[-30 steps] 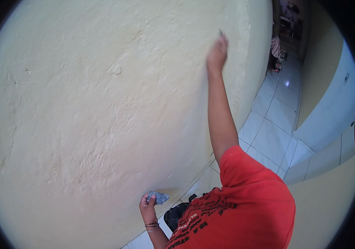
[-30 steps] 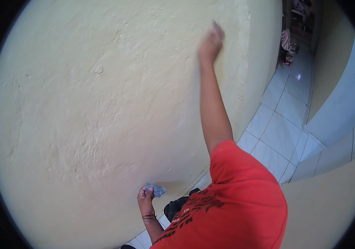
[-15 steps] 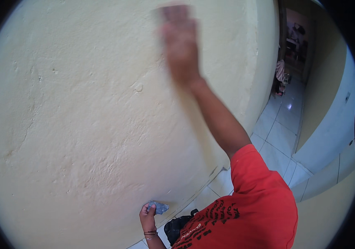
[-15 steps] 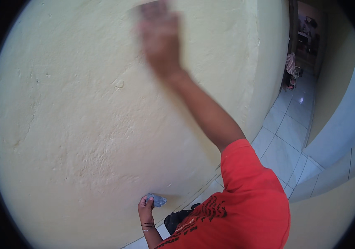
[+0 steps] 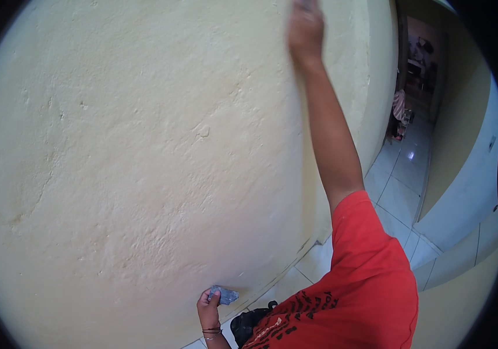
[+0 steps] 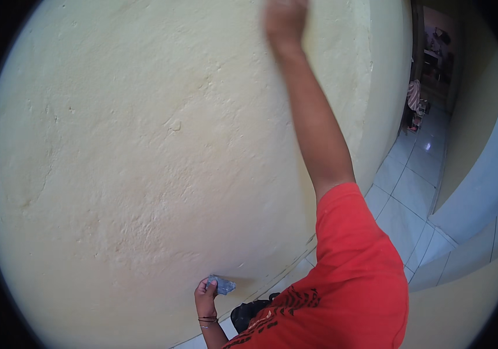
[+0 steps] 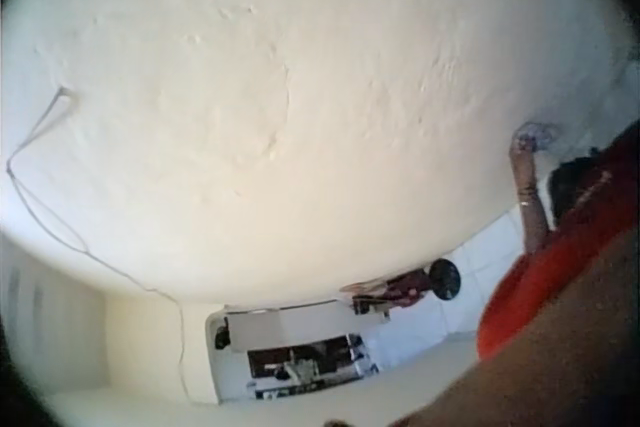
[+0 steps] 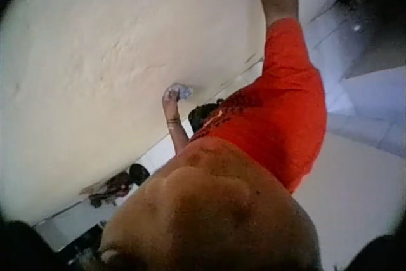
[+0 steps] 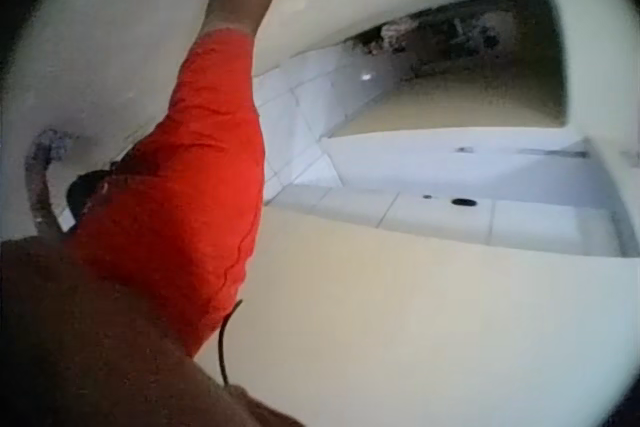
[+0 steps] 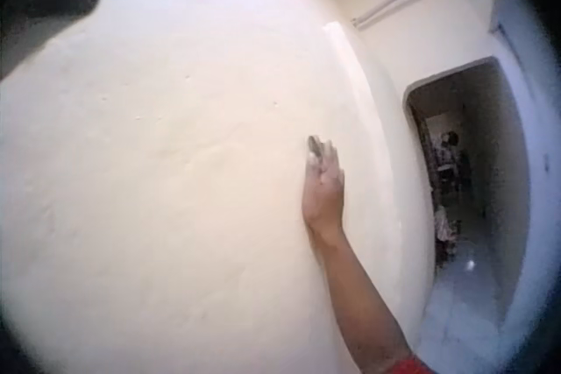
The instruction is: The person sands down the texture of an indoor wall using pieces of sandpaper.
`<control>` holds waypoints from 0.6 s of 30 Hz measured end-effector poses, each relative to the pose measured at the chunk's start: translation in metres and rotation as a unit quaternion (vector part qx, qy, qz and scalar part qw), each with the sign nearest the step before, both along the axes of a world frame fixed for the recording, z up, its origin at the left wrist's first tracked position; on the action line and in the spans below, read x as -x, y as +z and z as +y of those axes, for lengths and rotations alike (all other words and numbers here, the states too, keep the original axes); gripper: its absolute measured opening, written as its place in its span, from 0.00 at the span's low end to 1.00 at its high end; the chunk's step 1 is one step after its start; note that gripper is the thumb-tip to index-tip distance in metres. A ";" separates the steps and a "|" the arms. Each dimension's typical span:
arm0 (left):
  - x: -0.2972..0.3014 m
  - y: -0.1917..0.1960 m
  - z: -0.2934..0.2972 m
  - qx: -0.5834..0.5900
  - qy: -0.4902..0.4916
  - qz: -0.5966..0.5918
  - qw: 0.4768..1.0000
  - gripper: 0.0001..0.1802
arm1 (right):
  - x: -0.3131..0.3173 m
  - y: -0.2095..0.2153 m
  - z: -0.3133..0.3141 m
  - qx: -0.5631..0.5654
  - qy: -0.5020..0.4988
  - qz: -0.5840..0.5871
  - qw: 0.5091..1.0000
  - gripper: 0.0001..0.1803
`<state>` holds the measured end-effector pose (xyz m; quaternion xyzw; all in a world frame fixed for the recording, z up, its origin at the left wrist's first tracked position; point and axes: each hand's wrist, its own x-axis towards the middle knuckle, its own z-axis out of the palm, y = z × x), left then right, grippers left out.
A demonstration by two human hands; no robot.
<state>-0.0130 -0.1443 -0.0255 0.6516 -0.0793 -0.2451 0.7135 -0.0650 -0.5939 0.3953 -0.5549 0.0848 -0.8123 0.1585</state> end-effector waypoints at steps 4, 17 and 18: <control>-0.001 0.000 0.002 0.013 0.002 0.003 1.000 0.11 | 0.024 -0.079 -0.132 -0.340 -0.105 -0.094 0.930 0.28; 0.003 0.019 0.004 0.022 0.008 0.002 1.000 0.14 | 0.020 -0.033 -0.098 -0.149 -0.047 0.025 0.987 0.31; 0.002 0.020 0.006 0.022 0.014 0.006 1.000 0.14 | 0.014 -0.022 -0.081 -0.181 -0.020 0.036 0.983 0.31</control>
